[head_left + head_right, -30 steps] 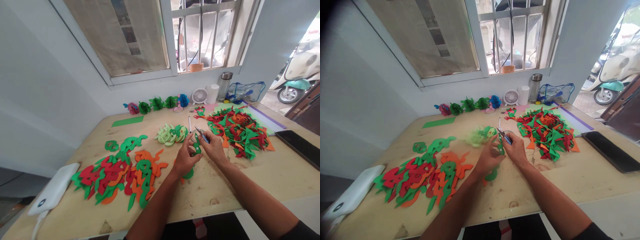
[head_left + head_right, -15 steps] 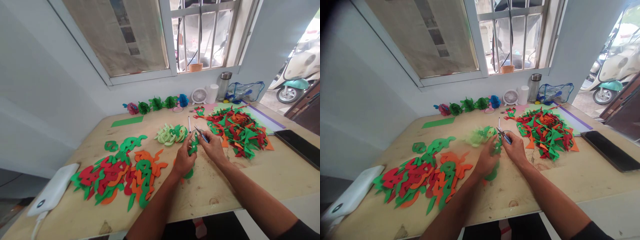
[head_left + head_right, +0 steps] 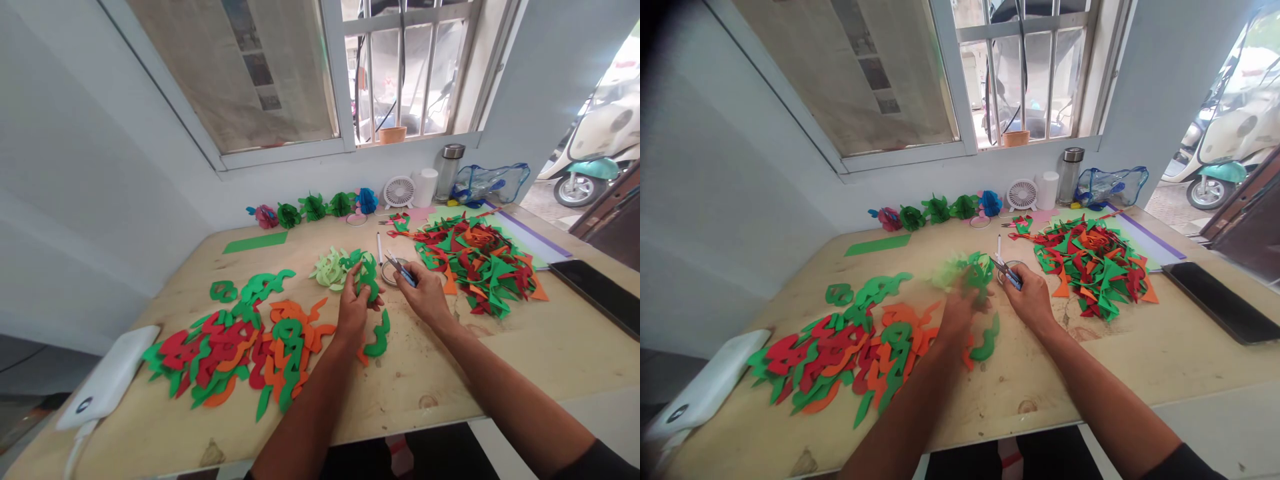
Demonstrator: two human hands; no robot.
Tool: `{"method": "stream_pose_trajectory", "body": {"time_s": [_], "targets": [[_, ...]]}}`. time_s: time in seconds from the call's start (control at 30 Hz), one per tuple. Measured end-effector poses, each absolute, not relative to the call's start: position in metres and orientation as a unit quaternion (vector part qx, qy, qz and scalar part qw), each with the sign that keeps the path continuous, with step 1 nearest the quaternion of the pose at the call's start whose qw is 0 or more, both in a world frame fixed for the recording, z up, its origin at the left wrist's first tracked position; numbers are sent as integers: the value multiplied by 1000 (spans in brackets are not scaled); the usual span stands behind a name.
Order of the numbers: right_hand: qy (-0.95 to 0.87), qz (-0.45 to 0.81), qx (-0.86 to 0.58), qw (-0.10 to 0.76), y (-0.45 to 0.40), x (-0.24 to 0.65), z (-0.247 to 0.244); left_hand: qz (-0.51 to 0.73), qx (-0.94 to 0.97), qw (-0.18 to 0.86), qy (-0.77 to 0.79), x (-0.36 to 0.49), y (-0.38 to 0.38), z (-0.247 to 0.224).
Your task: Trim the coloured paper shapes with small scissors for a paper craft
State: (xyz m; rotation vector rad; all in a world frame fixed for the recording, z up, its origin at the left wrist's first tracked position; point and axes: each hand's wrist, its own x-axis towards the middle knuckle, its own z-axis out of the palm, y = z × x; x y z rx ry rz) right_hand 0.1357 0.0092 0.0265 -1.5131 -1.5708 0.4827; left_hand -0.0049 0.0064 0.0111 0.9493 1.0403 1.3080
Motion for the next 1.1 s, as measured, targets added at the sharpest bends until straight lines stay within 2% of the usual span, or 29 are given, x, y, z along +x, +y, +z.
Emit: {"method": "stream_pose_trajectory", "body": {"time_s": [0.1,0.3,0.67,1.1], "targets": [[-652,192,-600,421,10,135,25,578,414,557,430,-6,7,12],[-686,186,-579,399,9,134,21,583,387,598,391,-7,8,9],[-726,149,-562,368,7,134,22,563,232,742,280,-21,12,16],[-774,78,-532,334,6,135,17,579,222,721,308,-23,13,21]]}}
